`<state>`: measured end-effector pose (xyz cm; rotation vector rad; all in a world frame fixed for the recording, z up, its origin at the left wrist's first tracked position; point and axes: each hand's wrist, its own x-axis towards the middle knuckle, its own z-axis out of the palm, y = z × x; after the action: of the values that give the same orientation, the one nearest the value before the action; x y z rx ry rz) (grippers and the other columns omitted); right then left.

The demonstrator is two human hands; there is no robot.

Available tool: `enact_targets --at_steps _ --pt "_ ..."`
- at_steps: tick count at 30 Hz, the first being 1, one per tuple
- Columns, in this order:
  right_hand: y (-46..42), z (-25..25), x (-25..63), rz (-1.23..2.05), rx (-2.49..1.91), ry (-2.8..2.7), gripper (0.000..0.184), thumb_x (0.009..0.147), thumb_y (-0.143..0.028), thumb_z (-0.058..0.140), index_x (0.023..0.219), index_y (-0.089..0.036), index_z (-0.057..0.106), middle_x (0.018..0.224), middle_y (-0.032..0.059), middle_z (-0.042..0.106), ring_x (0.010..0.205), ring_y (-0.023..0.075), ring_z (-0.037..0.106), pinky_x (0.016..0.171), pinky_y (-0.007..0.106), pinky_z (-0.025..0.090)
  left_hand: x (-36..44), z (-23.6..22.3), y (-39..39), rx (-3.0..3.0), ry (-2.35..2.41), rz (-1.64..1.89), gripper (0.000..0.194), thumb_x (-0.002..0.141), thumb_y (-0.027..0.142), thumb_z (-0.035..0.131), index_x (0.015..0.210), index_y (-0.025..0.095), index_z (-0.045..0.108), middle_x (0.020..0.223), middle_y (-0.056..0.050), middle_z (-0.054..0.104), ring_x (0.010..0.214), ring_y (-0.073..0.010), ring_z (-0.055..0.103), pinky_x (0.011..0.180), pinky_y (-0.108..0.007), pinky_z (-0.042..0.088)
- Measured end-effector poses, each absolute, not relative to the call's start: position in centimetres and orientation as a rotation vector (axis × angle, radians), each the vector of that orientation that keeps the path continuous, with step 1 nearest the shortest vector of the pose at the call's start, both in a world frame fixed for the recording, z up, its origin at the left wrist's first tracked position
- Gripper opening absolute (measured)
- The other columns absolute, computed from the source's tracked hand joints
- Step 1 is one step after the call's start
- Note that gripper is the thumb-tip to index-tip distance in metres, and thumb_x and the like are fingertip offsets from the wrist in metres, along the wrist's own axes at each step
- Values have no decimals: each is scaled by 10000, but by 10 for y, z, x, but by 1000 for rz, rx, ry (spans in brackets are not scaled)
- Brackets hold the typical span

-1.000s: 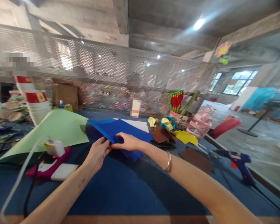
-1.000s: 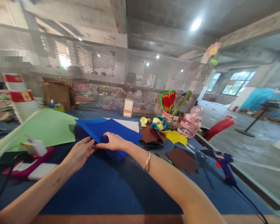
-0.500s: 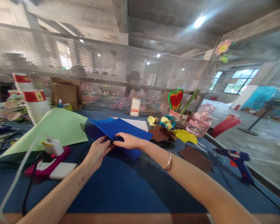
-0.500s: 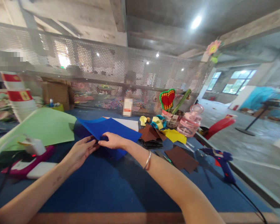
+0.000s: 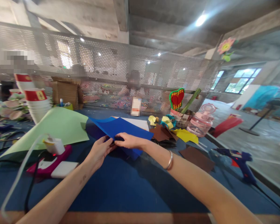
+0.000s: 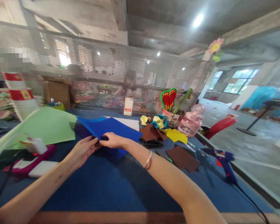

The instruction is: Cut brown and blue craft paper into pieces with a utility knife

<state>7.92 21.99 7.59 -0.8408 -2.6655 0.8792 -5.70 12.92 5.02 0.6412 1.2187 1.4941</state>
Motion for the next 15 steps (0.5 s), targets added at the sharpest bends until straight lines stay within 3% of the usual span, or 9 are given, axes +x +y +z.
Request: enact_targets --at_steps 15 --pt "217 77 80 644 -912 -2642 372 959 -345 623 1292 -191 569 1305 96 598 1118 251 622 941 484 525 -59 50 128 660 1205 1495 346 935 372 612 1210 163 583 1201 -82 620 1015 -201 638 858 -411 561"
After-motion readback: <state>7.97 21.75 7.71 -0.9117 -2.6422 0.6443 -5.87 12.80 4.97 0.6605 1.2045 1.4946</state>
